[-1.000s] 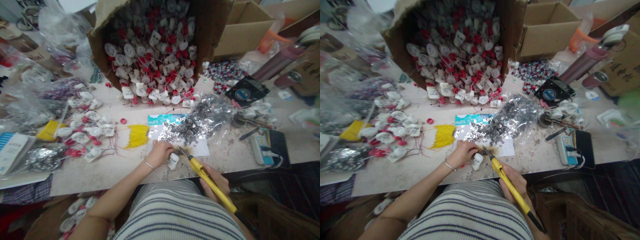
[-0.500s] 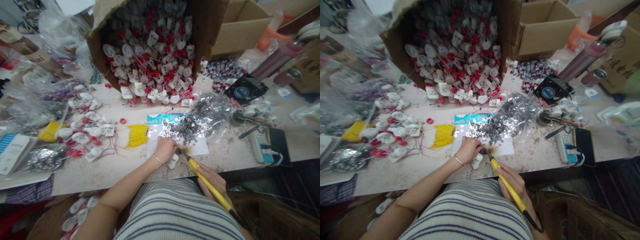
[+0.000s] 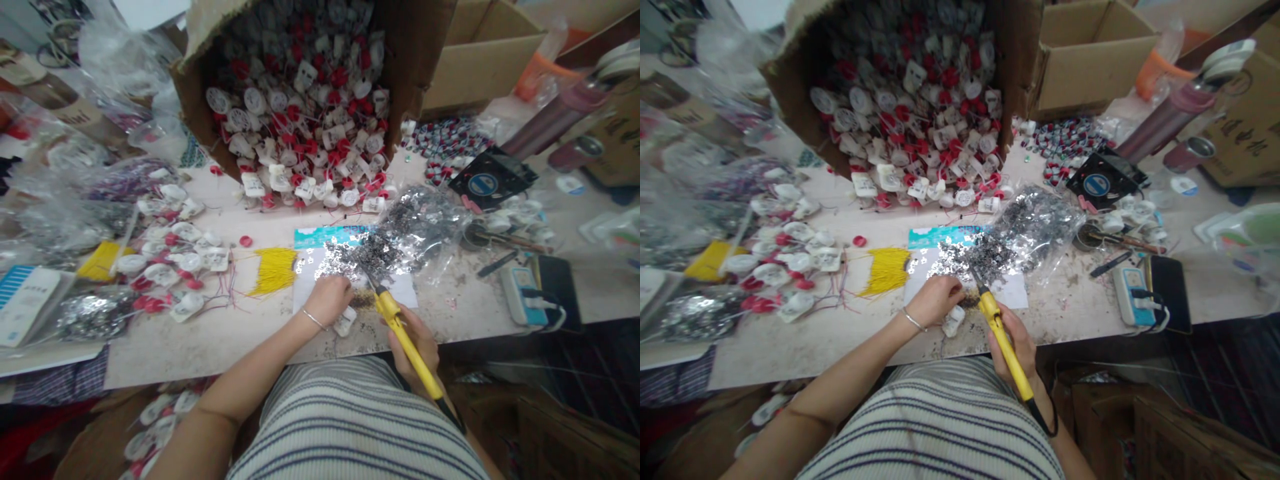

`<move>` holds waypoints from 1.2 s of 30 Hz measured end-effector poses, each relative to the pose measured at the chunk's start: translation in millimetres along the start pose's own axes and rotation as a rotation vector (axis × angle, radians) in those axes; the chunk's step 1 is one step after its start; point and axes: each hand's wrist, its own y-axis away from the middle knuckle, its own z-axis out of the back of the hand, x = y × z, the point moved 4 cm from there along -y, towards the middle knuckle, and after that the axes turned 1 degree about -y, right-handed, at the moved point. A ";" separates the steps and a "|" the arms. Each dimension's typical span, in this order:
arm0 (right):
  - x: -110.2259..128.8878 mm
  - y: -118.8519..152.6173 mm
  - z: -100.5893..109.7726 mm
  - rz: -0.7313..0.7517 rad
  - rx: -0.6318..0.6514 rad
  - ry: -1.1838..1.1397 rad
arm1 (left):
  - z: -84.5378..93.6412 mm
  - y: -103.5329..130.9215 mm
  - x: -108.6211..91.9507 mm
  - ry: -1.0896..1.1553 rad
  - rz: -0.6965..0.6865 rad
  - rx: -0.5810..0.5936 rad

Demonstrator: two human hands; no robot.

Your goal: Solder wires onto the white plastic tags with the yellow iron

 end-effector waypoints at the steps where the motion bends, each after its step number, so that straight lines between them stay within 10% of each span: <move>1: -0.1 -5.6 -6.5 -0.016 0.020 -0.015 | 1.6 2.6 1.6 0.011 0.010 -0.006; 9: 8.6 -50.8 -51.8 0.130 0.017 -0.013 | 14.8 31.7 -7.1 0.390 -0.060 -0.081; 17: 12.1 -41.3 -50.8 0.022 0.015 -0.063 | 5.9 43.0 19.5 1.049 0.082 -0.258; 21: 10.6 -37.8 -58.0 0.163 0.191 -0.017 | 20.7 55.1 33.1 0.877 0.100 -0.329; 25: 7.8 -40.4 -57.1 0.160 0.068 0.046 | 40.2 78.9 32.9 0.558 -0.091 -0.178; 29: 4.9 -46.0 -52.8 -0.011 -0.124 0.039 | 27.1 95.5 28.9 0.453 -0.205 -0.018; 36: 2.4 -48.3 -59.0 0.013 -0.120 0.036 | -2.5 79.6 11.7 0.576 -0.318 -0.256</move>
